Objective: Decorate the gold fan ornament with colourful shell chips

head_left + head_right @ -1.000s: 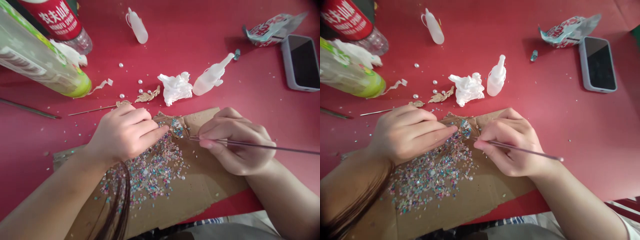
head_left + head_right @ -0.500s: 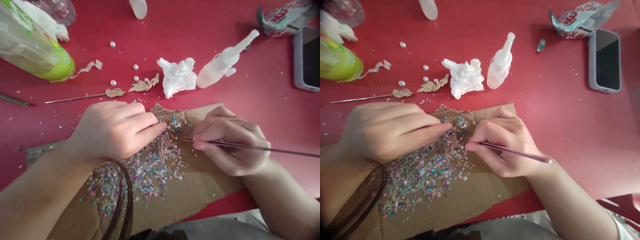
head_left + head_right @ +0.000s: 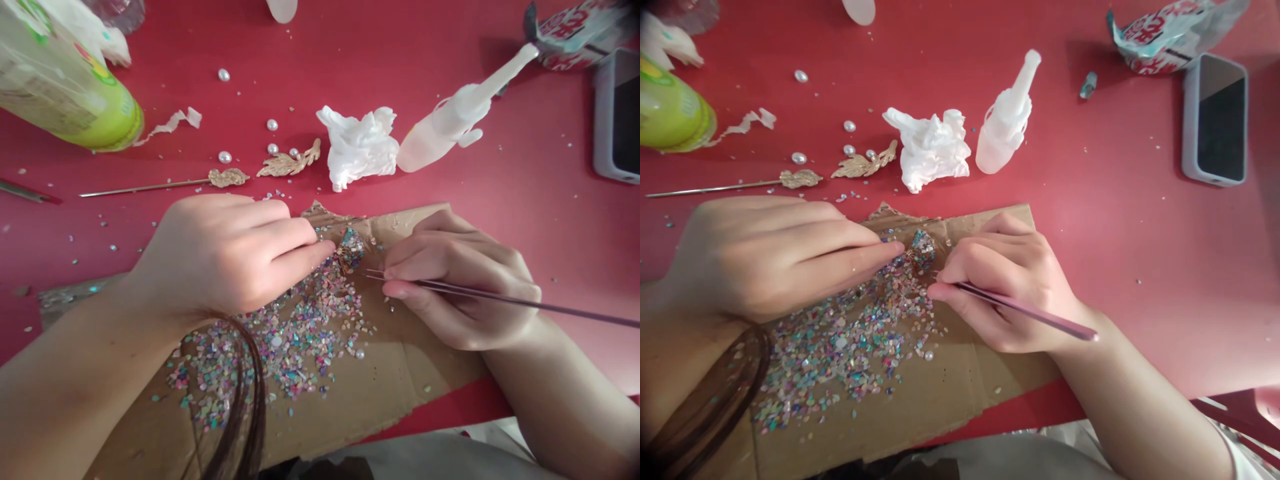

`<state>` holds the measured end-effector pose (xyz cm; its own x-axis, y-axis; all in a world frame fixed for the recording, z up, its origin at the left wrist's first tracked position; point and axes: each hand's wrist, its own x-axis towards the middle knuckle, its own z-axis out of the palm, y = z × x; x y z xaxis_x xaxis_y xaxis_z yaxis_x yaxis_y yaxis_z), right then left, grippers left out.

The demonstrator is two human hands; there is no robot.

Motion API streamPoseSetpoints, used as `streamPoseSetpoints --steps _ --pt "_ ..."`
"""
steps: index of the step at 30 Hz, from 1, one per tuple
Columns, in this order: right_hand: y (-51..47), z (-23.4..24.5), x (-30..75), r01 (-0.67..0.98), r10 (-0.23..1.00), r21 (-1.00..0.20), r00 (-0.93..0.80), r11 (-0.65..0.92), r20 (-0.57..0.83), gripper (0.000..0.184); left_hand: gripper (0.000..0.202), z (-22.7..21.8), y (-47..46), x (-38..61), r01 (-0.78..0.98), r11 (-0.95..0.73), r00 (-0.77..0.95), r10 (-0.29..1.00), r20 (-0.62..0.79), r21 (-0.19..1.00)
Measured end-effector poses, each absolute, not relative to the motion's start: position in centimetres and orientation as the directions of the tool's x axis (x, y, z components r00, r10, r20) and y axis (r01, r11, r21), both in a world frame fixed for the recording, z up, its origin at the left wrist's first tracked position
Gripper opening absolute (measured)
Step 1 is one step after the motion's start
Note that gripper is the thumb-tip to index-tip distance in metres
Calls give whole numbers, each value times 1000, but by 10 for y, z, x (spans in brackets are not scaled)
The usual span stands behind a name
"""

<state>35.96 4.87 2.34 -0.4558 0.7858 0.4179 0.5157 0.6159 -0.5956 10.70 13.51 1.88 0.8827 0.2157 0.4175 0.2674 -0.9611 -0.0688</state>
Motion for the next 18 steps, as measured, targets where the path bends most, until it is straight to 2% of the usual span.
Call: streamPoseSetpoints --steps 12,18 --pt "47 25 360 523 787 -592 -463 614 407 16 13 17 135 107 288 -957 870 249 427 -28" --pt "46 24 360 559 805 -583 -457 590 377 16 18 16 134 111 304 -952 853 262 451 -23"
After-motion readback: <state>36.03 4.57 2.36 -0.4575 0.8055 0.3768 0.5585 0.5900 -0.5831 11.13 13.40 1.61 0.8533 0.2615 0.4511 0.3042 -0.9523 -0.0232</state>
